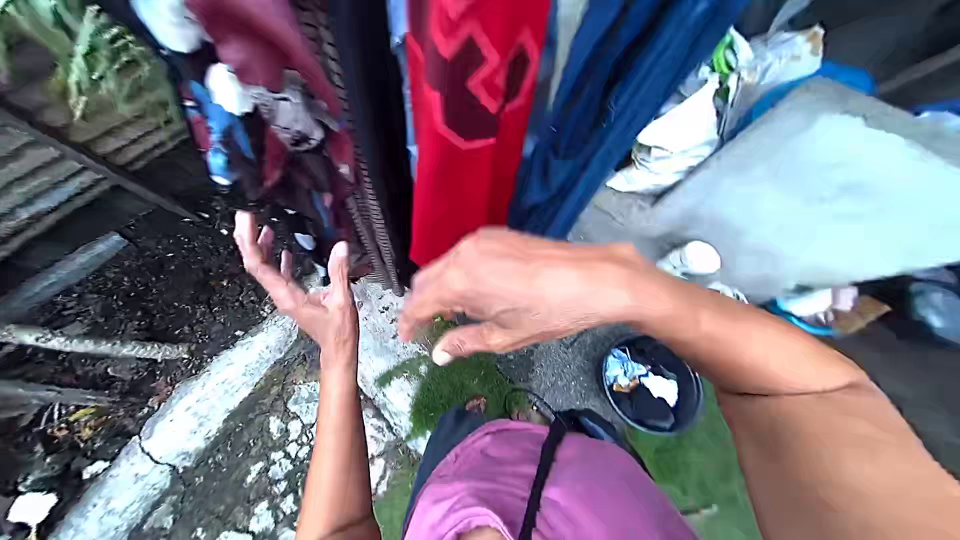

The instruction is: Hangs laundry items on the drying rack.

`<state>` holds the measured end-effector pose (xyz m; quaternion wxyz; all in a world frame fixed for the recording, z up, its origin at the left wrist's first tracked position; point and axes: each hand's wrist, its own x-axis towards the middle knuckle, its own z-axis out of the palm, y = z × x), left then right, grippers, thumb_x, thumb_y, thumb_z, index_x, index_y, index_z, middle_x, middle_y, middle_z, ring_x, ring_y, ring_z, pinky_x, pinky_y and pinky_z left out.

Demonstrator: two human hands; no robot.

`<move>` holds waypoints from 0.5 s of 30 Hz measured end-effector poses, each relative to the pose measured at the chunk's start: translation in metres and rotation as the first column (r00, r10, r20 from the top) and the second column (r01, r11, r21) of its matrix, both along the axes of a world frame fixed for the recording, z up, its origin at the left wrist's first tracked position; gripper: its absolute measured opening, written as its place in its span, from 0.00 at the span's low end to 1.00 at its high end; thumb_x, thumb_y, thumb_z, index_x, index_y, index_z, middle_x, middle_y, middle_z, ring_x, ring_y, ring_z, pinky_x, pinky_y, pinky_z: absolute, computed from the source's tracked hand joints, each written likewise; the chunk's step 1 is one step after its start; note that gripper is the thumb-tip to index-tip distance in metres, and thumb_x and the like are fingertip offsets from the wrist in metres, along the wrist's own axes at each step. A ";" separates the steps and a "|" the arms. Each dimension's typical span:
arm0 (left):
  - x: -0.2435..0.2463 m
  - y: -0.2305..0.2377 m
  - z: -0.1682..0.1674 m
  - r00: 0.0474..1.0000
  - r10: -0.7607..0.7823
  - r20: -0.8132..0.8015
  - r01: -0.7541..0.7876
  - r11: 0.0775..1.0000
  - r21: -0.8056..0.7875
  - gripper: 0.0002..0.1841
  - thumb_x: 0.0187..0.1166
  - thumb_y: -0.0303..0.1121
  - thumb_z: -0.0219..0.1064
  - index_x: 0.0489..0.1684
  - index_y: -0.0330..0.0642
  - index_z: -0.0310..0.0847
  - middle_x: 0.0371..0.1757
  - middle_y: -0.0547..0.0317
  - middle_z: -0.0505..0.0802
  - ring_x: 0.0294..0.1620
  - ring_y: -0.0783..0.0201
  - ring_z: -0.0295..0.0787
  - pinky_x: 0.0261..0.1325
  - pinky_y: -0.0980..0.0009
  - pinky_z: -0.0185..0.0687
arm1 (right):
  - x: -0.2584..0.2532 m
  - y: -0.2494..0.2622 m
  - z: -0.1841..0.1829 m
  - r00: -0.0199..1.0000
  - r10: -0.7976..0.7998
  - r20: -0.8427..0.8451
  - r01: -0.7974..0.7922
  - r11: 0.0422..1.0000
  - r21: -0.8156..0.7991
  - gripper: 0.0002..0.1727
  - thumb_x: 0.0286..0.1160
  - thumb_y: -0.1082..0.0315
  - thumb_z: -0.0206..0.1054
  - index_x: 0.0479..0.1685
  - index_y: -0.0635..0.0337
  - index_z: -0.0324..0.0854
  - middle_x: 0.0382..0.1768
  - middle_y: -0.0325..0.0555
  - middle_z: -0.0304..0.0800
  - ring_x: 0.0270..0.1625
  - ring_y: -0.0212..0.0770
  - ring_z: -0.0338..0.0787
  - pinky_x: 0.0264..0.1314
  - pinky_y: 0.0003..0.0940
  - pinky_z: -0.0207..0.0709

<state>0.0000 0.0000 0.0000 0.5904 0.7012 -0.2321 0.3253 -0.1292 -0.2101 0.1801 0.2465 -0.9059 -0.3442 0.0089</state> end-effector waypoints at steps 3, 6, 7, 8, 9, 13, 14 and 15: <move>-0.049 0.013 -0.084 0.957 0.002 -0.289 0.067 0.971 0.229 0.46 0.76 0.34 0.73 0.88 0.19 0.45 0.88 0.21 0.60 0.78 0.41 0.75 0.72 0.57 0.80 | -0.057 -0.043 -0.176 0.741 -0.257 -0.620 0.255 0.962 -0.094 0.16 0.77 0.64 0.74 0.56 0.66 0.90 0.44 0.57 0.95 0.49 0.54 0.92 0.62 0.57 0.80; -0.085 0.030 -0.150 0.671 0.087 -0.736 0.629 0.458 0.628 0.41 0.77 0.31 0.73 0.88 0.23 0.54 0.80 0.16 0.69 0.70 0.29 0.81 0.72 0.40 0.77 | -0.150 -0.078 -0.313 0.264 -0.475 -0.839 0.478 0.820 -0.314 0.24 0.82 0.55 0.70 0.61 0.69 0.88 0.58 0.67 0.90 0.65 0.65 0.87 0.73 0.68 0.70; -0.089 0.029 -0.170 0.532 0.151 -0.833 0.824 0.136 0.550 0.39 0.77 0.32 0.74 0.87 0.26 0.59 0.79 0.18 0.73 0.72 0.26 0.80 0.75 0.34 0.73 | -0.183 -0.080 -0.344 0.104 -0.474 -0.874 0.492 0.789 -0.369 0.28 0.83 0.51 0.68 0.64 0.72 0.85 0.62 0.70 0.87 0.69 0.68 0.84 0.74 0.70 0.68; -0.094 0.023 -0.191 0.424 0.220 -0.878 0.904 -0.151 0.399 0.36 0.77 0.34 0.75 0.86 0.31 0.65 0.79 0.24 0.76 0.76 0.29 0.78 0.79 0.34 0.69 | -0.218 -0.078 -0.376 0.001 -0.454 -0.891 0.518 0.762 -0.388 0.31 0.83 0.49 0.67 0.64 0.75 0.83 0.62 0.73 0.86 0.69 0.70 0.83 0.72 0.71 0.68; -0.102 0.013 -0.208 0.366 0.259 -0.894 0.896 -0.359 0.262 0.33 0.78 0.36 0.75 0.83 0.35 0.71 0.78 0.29 0.80 0.78 0.32 0.77 0.82 0.36 0.67 | -0.249 -0.074 -0.392 -0.055 -0.423 -0.904 0.568 0.732 -0.377 0.31 0.84 0.50 0.66 0.62 0.77 0.82 0.59 0.76 0.86 0.66 0.73 0.84 0.68 0.74 0.71; -0.137 -0.071 -0.223 0.412 0.148 -0.899 0.681 -0.705 0.196 0.30 0.82 0.36 0.69 0.83 0.33 0.70 0.75 0.28 0.82 0.78 0.30 0.76 0.80 0.33 0.66 | -0.316 -0.059 -0.389 -0.313 -0.287 -0.905 0.659 0.621 -0.424 0.26 0.86 0.57 0.63 0.62 0.78 0.81 0.59 0.76 0.85 0.64 0.72 0.84 0.66 0.73 0.71; -0.144 -0.101 -0.221 0.434 0.110 -0.894 0.628 -0.749 0.213 0.31 0.83 0.36 0.68 0.84 0.32 0.68 0.76 0.27 0.80 0.78 0.29 0.75 0.80 0.33 0.66 | -0.328 -0.058 -0.387 -0.354 -0.276 -0.894 0.647 0.617 -0.447 0.25 0.85 0.59 0.64 0.61 0.79 0.81 0.59 0.77 0.85 0.65 0.71 0.84 0.66 0.73 0.71; -0.151 -0.134 -0.219 0.453 0.081 -0.888 0.580 -0.783 0.225 0.31 0.84 0.35 0.67 0.84 0.31 0.67 0.77 0.26 0.79 0.79 0.28 0.75 0.80 0.32 0.66 | -0.339 -0.059 -0.384 -0.400 -0.266 -0.877 0.624 0.622 -0.473 0.24 0.84 0.61 0.64 0.59 0.81 0.81 0.59 0.77 0.84 0.65 0.70 0.83 0.66 0.72 0.69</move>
